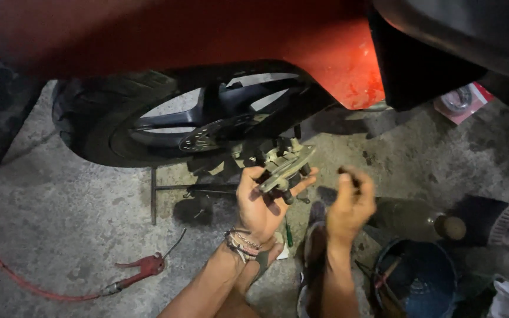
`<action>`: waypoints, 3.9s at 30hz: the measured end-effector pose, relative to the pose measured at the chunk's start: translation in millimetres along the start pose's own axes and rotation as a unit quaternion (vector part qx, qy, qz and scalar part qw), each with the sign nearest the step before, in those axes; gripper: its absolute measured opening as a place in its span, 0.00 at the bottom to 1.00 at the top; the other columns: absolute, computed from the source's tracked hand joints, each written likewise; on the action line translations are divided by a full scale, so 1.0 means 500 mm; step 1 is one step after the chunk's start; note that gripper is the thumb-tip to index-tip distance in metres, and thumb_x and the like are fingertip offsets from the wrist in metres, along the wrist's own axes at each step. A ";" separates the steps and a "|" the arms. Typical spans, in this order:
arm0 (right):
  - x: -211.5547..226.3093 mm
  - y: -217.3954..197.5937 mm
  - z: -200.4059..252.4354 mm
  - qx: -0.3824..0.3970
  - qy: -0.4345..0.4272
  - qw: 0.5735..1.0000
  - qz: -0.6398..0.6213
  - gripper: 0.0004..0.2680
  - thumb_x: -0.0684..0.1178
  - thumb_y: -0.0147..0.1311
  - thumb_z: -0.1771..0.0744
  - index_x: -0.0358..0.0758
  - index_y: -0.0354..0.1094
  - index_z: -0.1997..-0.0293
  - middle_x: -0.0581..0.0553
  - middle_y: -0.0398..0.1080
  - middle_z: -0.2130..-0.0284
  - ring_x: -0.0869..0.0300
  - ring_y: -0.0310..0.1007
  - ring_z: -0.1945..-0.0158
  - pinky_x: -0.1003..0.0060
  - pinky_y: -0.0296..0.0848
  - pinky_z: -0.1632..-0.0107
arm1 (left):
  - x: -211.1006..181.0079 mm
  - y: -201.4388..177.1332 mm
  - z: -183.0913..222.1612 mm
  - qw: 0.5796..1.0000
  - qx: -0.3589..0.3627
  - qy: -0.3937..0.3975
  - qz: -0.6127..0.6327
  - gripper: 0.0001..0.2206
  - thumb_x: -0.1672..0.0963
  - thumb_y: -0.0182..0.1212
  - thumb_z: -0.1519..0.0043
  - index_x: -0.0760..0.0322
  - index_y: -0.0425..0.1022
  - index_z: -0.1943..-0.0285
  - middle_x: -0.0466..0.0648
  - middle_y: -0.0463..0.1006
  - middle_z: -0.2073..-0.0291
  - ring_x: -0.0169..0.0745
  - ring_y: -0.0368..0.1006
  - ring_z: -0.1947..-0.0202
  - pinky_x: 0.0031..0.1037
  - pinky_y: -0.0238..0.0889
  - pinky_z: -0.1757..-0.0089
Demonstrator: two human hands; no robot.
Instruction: Inspecting and adjusting a motorcycle brake caliper using a flathead screwdriver to manipulate the brake pads.
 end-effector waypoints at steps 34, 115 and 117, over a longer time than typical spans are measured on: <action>0.374 -0.152 -0.098 0.372 -0.025 0.871 0.320 0.09 0.47 0.56 0.33 0.50 0.79 0.49 0.55 0.81 0.69 0.69 0.72 0.75 0.73 0.68 0.66 | -0.010 -0.122 -0.063 0.995 0.062 -0.002 -0.072 0.17 0.57 0.46 0.43 0.62 0.58 0.88 0.42 0.56 0.91 0.34 0.50 0.89 0.64 0.71 0.48; 0.271 -0.023 -0.023 0.366 -0.001 0.916 0.165 0.11 0.40 0.52 0.30 0.37 0.72 0.41 0.39 0.76 0.46 0.58 0.77 0.44 0.68 0.75 0.44 | -0.005 -0.137 -0.086 0.950 -0.055 0.227 -0.209 0.11 0.59 0.58 0.51 0.71 0.79 0.63 0.51 0.80 0.57 0.45 0.75 0.55 0.27 0.67 0.49; 0.271 -0.031 -0.061 0.440 -0.015 0.872 0.212 0.13 0.45 0.51 0.30 0.41 0.72 0.39 0.42 0.76 0.45 0.61 0.76 0.45 0.68 0.71 0.42 | -0.024 -0.110 -0.067 0.908 -0.001 0.222 -0.356 0.14 0.56 0.57 0.47 0.67 0.79 0.56 0.49 0.81 0.54 0.44 0.76 0.50 0.28 0.65 0.44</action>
Point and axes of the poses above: each hand's wrist, its own z-axis away from the middle knuckle, its own y-axis out of the palm, x = y × z, the point moved 1 cm from there along -z, towards the middle knuckle
